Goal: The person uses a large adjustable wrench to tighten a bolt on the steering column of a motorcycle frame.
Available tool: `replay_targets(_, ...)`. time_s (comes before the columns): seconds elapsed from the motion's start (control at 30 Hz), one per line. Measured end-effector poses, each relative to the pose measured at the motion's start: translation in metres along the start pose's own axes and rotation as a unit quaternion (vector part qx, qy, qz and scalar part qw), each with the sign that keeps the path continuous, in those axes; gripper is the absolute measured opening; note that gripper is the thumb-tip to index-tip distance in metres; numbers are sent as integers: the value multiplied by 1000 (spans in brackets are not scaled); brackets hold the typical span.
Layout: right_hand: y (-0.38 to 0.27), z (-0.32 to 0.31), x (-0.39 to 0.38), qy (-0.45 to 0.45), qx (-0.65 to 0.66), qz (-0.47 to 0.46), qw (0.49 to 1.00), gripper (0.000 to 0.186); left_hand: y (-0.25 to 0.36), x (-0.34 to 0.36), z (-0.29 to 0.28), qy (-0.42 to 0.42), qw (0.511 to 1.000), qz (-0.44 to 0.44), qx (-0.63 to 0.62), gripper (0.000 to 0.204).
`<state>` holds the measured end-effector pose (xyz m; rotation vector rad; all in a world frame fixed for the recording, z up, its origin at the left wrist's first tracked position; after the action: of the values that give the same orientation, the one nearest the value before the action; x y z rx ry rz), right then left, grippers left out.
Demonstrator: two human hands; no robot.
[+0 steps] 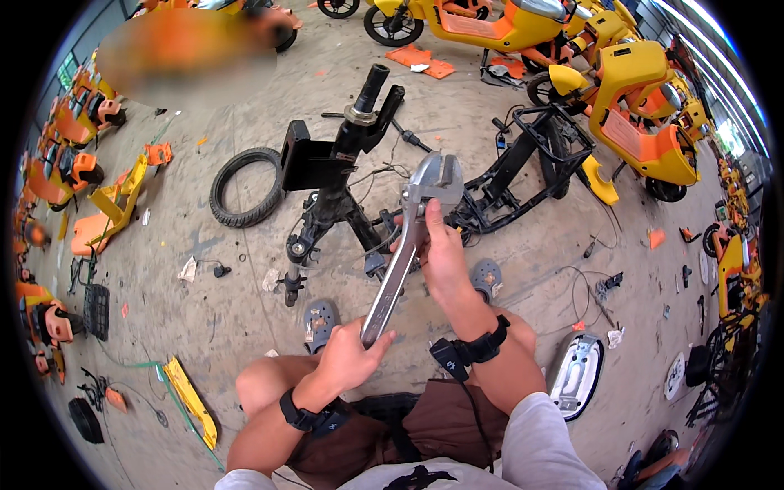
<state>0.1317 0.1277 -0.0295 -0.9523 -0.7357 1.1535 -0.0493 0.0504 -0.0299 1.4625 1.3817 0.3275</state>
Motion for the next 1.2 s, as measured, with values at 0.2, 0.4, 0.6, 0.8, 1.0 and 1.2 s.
replay_targets(0.2, -6, 7, -2, -32, 27, -21, 999, 62, 7, -4, 4, -67, 991, -71, -88, 27)
replay_targets(0.4, -14, 6, -5, 62, 15, -6, 998, 69, -5, 2, 6, -18, 999, -14, -45, 26)
replay_targets(0.6, 10, -4, 3, 32, -4, -32, 999, 55, 19, -10, 9, -45, 991, -70, -100, 26)
replay_targets(0.8, -10, 2, -6, 35, 52, -47, 997, 56, 8, -9, 15, -49, 988, -74, -125, 26)
replay_targets(1.0, -11, -1, -4, 88, 31, -55, 994, 63, 5, -4, 16, -36, 993, -48, -102, 25)
replay_targets(1.2, -14, -1, -2, 41, 23, -110, 993, 56, 14, -7, 21, -67, 983, -59, -159, 26)
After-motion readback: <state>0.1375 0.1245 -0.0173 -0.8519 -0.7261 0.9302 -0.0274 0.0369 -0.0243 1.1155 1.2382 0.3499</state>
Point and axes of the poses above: each hand's wrist, its own x-axis towards the middle knuckle, its own z-axis out of the palm, y = z × x, the point moved 4 cm from there along x, towards the middle knuckle, and after that the axes turned 13 degrees about -z, right-handed, at the moved point
